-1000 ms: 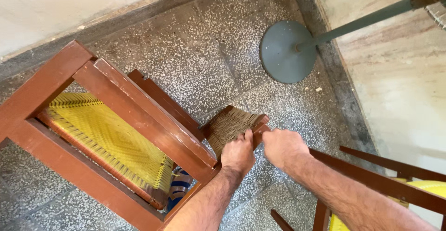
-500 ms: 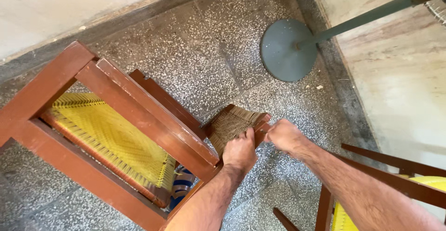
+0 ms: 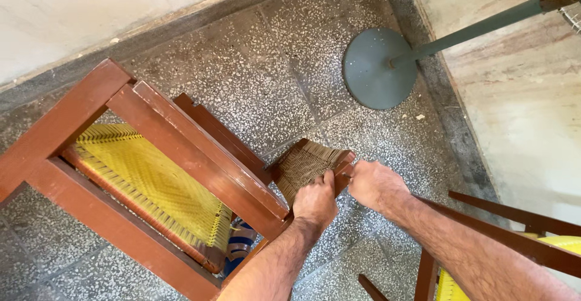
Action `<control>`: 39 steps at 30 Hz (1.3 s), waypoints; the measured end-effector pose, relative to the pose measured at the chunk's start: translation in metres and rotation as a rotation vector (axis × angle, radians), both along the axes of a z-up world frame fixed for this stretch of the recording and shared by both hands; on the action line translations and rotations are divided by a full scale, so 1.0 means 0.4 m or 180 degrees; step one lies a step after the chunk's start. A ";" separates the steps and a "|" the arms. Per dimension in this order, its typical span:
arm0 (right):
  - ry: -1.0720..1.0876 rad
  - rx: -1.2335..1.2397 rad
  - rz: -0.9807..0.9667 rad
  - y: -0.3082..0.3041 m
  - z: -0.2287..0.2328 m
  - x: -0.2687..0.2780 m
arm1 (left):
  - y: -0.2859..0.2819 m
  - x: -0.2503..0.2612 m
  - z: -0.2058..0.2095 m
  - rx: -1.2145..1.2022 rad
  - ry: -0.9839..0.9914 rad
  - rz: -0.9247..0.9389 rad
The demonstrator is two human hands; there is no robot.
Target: The person uses a screwdriver and hammer to remove and reinsert screws on a wooden chair with a woven seat. They repeatedly adjust the chair's frame and fasten screws at multiple points along the side rail.
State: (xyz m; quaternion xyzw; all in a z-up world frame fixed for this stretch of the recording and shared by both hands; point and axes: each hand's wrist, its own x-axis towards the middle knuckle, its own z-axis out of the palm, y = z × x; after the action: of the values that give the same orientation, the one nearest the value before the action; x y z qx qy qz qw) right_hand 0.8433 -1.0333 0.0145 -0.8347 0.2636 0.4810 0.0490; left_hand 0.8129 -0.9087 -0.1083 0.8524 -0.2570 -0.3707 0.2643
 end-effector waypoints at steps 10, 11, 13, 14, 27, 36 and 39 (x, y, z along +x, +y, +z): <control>0.0411 -0.0110 0.0858 0.040 0.029 0.008 | 0.000 0.007 0.009 0.0093 0.0164 -0.0064; 0.0374 -0.0136 0.0872 0.031 0.012 -0.001 | -0.004 0.005 0.010 0.0030 0.0119 0.0007; 0.0201 -0.0094 0.0665 0.008 -0.029 -0.030 | 0.001 0.000 0.009 -0.0065 0.0023 0.0151; 0.0107 -0.0074 0.0562 -0.011 -0.049 -0.042 | 0.000 0.001 0.010 -0.0060 0.0030 0.0144; -0.0343 0.1234 -0.3398 -0.075 -0.101 -0.105 | 0.003 0.000 0.014 -0.0165 -0.0107 0.0189; -0.0059 0.1066 -0.3469 -0.078 -0.083 -0.063 | -0.001 -0.004 0.000 -0.0066 -0.0024 0.0090; -0.0076 0.0921 -0.2964 -0.080 -0.126 -0.070 | -0.001 -0.006 -0.012 -0.0091 -0.0019 0.0115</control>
State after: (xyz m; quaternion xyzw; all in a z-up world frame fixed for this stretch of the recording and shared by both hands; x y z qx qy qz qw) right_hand 0.8152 -1.0653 -0.0361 -0.6183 0.5388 0.4301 0.3774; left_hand 0.8105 -0.9092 -0.1129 0.8542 -0.2476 -0.3597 0.2824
